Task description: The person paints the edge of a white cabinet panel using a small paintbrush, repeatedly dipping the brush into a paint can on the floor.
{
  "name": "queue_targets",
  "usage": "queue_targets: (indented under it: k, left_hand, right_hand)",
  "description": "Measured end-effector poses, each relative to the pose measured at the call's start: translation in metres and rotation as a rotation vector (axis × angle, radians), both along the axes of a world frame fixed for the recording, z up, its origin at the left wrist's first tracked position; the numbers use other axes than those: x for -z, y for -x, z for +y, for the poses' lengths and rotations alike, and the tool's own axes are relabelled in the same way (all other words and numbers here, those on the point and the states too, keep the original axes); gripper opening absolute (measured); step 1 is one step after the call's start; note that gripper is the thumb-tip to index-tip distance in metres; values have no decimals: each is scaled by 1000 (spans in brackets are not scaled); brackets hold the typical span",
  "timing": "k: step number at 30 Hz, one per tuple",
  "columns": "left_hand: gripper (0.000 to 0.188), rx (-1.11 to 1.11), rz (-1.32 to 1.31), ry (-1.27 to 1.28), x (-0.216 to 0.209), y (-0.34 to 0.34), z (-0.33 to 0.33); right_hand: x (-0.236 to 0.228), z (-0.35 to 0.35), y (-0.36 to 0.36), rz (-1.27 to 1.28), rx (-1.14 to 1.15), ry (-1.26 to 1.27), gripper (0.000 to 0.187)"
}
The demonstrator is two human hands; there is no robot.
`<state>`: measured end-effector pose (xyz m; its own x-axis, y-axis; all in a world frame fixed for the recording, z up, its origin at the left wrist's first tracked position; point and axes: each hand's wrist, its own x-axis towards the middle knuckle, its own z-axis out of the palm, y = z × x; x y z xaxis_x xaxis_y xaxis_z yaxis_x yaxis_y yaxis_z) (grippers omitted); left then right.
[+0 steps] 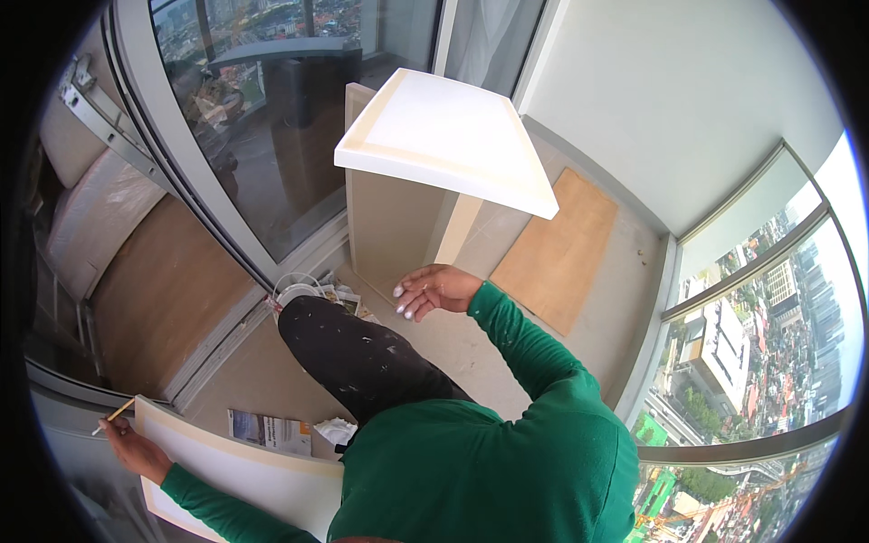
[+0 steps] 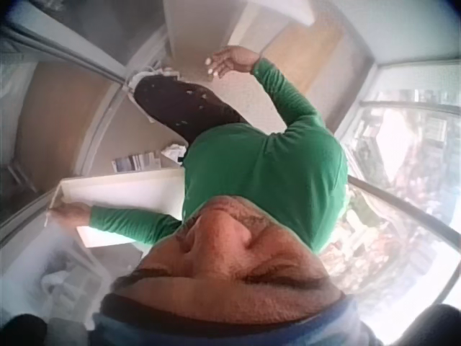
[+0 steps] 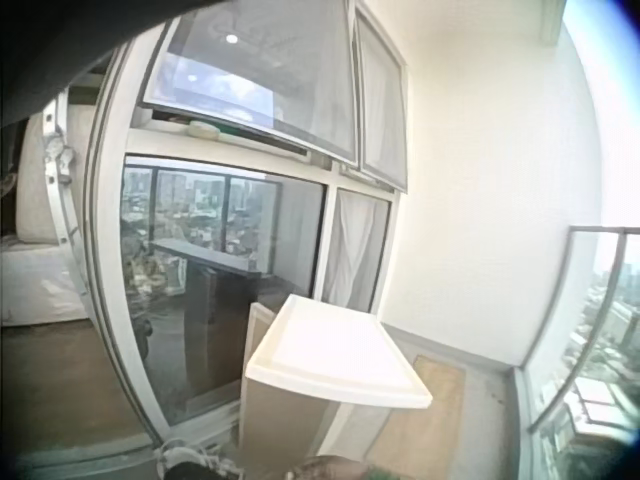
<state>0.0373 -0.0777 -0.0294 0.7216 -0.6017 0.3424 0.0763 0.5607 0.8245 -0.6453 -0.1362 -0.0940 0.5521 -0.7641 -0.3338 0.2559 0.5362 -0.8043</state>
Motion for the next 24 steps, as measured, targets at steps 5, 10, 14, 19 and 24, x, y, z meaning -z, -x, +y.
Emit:
queue_targets:
  k: [5,10,14,19,24]
  left_hand:
    - [31,-87,18,-20,-12,17,-7]
    - [30,-102,46,-26,-10,20,-11]
    - [30,-105,11,-24,-13,14,0]
    - [28,-85,29,-11,-6,-4,15]
    - [28,-103,18,-11,-13,9,23]
  right_hand:
    - [-86,37,148,35,740,258,69]
    - [-158,-6,146,-146,797,151,80]
    - [-160,-31,150,-193,796,167,48]
    - [-170,-48,157,-126,640,49,37]
    - [-156,-50,163,-214,656,69,34]
